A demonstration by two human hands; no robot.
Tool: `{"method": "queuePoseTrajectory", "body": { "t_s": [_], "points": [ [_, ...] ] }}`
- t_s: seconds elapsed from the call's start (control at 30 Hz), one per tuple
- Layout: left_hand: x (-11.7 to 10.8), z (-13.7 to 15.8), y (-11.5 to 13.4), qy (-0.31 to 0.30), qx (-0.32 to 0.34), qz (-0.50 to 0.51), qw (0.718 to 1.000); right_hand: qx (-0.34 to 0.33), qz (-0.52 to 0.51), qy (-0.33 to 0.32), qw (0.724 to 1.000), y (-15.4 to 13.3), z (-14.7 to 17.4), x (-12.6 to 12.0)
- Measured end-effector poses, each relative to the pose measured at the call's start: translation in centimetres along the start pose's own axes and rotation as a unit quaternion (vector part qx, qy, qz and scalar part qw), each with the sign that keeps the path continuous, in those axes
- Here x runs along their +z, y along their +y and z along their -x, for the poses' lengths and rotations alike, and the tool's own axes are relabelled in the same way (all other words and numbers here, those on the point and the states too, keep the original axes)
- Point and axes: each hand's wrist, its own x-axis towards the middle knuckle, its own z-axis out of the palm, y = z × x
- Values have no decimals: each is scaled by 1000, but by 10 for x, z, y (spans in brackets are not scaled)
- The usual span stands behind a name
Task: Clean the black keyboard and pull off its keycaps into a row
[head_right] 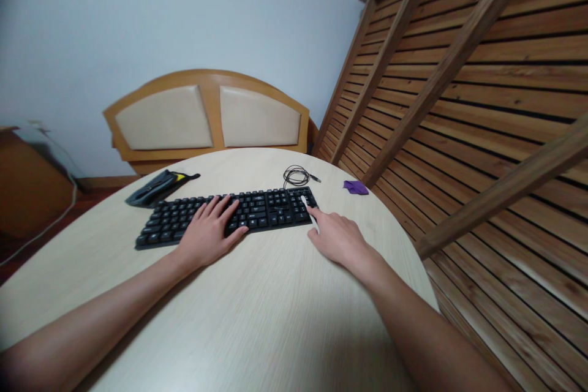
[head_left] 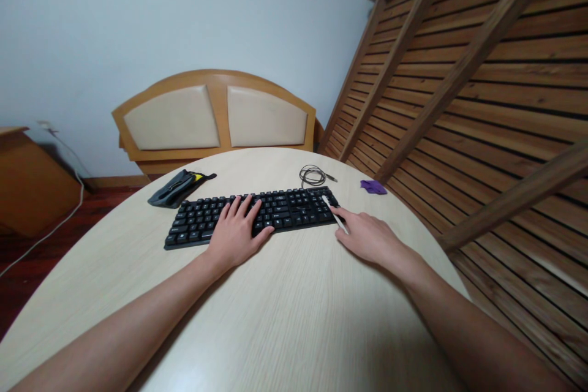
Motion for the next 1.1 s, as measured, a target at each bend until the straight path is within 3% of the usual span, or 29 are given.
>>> {"method": "queuePoseTrajectory", "body": {
  "t_s": [0.57, 1.1],
  "points": [
    [-1, 1, 0, -1, -1, 2, 1000, 0, 20, 8, 1000, -2, 10, -8],
    [1, 1, 0, 4, 0, 1, 1000, -16, 96, -82, 992, -20, 31, -23]
  ]
}}
